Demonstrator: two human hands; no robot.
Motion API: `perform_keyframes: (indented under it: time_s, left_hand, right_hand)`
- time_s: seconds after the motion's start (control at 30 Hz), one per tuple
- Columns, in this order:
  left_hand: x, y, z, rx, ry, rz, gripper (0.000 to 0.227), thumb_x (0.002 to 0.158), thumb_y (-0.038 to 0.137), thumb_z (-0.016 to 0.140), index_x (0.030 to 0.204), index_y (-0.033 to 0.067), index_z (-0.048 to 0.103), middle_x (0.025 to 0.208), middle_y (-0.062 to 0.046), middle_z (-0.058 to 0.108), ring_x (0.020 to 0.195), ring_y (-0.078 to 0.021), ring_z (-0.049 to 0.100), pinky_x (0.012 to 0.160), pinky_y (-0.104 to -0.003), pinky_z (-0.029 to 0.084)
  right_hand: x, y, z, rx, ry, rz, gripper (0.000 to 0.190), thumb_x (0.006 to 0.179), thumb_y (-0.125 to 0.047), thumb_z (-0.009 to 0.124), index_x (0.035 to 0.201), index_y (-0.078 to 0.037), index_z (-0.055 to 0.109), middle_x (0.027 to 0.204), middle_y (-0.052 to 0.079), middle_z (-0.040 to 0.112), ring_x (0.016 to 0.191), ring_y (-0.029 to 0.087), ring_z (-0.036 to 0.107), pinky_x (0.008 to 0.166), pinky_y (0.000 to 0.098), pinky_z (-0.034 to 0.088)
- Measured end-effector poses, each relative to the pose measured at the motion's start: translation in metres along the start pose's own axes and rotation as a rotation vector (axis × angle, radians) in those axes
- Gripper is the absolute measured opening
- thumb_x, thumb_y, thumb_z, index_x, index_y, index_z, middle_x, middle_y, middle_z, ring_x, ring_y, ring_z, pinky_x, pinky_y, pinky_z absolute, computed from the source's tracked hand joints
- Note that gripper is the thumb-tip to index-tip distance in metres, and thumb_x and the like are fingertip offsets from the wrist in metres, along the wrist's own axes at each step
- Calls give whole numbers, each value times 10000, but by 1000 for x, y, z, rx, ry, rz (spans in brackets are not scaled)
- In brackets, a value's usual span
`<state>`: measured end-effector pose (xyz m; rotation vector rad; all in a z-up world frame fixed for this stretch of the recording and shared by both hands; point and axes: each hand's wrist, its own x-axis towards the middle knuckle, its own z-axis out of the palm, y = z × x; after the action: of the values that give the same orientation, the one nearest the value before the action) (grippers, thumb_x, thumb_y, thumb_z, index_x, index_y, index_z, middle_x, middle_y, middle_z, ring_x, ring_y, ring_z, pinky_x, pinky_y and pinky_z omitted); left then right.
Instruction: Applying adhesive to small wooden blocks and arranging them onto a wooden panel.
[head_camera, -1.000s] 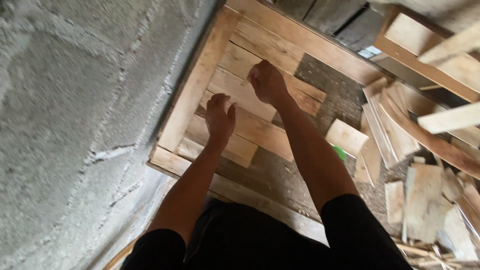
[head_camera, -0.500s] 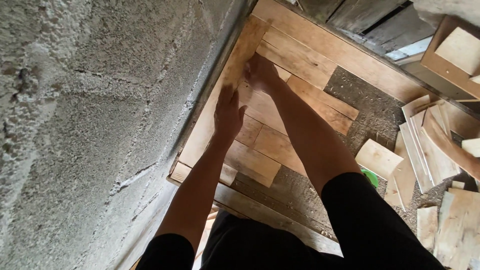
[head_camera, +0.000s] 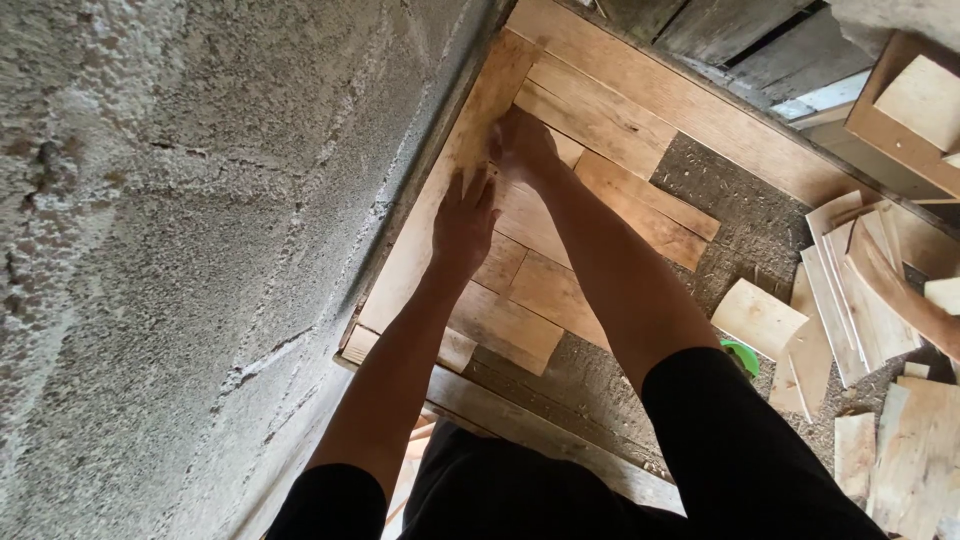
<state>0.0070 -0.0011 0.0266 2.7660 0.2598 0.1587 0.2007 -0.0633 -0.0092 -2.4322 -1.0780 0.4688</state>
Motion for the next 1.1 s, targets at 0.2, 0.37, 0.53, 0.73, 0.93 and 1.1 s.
perform_keyframes:
  time_s: [0.2,0.37,0.53,0.73,0.93,1.1]
  left_hand:
    - [3,4,0,62,-47,-19,602,951,299,703,1442,-7,538,1588,-150,397,1432,-454,361,1075,-525,453]
    - [2,2,6,52,-33,-32,605,946,298,713,1448,11,535,1586,-127,412,1442,-439,364,1075,-518,461]
    - [4,4,2,41,-29,-45,604,938,290,724,1440,9,540,1581,-121,421,1427,-430,375,1051,-525,465]
    - [5,6,-6,10,-29,-52,595,941,285,714,1432,-3,543,1589,-121,425,1414,-425,389,1046,-523,478]
    - [4,2,-1,9,-21,-56,581,953,291,708,1430,2,546,1570,-125,441,1415,-415,393,1046,-520,481]
    - [4,1,-2,-10,10,-42,544,953,275,708,1400,1,560,1534,-143,477,1402,-419,415,1039,-516,483]
  right_hand:
    - [-12,-17,-16,87,-27,96,318,867,-192,740,1149,-58,676,1196,205,636,1096,399,621,906,474,527]
    - [-4,2,3,94,-4,111,217,914,-179,729,1099,-67,711,1167,195,673,1099,384,639,939,478,523]
    - [-15,-14,-15,379,22,274,178,938,-151,665,1100,-96,712,1147,141,735,1064,299,714,910,418,566]
    - [-21,-34,-31,319,95,213,355,762,-159,867,1000,-29,637,1032,197,647,921,360,652,774,476,514]
    - [-21,-22,-14,394,190,254,145,848,-78,707,987,-84,667,1041,134,690,932,320,697,805,430,554]
    - [-30,-17,-5,377,280,140,116,932,-70,728,1007,-64,640,1000,153,638,931,328,657,825,444,542]
